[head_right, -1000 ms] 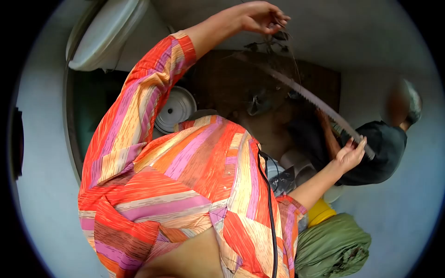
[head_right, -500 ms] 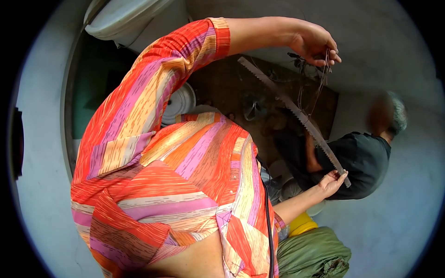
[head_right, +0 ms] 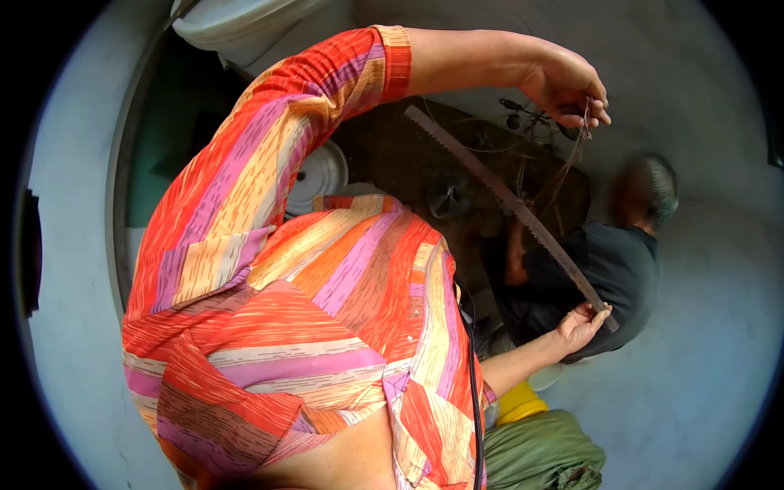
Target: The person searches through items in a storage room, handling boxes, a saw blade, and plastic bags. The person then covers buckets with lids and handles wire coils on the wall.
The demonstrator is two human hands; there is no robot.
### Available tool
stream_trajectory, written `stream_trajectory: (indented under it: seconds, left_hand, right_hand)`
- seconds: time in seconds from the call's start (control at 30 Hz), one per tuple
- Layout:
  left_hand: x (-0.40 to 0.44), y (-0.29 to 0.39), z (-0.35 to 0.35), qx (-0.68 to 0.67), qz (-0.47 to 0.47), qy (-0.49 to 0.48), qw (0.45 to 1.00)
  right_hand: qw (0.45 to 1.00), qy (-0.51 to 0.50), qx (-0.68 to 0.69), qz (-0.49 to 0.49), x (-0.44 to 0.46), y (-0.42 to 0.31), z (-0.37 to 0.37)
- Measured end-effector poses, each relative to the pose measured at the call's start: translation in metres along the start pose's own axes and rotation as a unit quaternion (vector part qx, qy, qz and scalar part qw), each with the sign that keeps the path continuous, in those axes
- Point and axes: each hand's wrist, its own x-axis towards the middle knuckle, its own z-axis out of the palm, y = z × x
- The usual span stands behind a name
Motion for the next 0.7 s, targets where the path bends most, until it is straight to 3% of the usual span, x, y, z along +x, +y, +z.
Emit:
stream_trajectory:
  seconds: [0.23, 0.37, 0.47, 0.63, 0.7]
  left_hand:
    - [-0.009, 0.009, 0.007, 0.017, 0.011, -0.014, 1.000]
    - [-0.018, 0.007, 0.014, 0.051, 0.007, -0.022, 0.998]
    - [-0.028, 0.000, 0.018, 0.117, 0.000, 0.000, 0.993]
    - [-0.058, -0.017, 0.016, 0.348, -0.035, 0.050, 0.936]
    - [-0.050, -0.040, -0.014, 0.374, -0.030, 0.002, 0.927]
  right_hand:
    - [1.000, 0.002, 0.005, 0.003, 0.005, -0.002, 0.003]
    - [0.997, -0.067, -0.023, -0.023, -0.008, 0.001, 0.014]
    - [0.991, -0.048, -0.111, -0.053, -0.035, 0.006, 0.062]
    - [0.972, -0.149, -0.163, -0.081, -0.059, 0.034, 0.153]
    - [0.965, -0.161, -0.196, -0.066, -0.066, 0.058, 0.173]
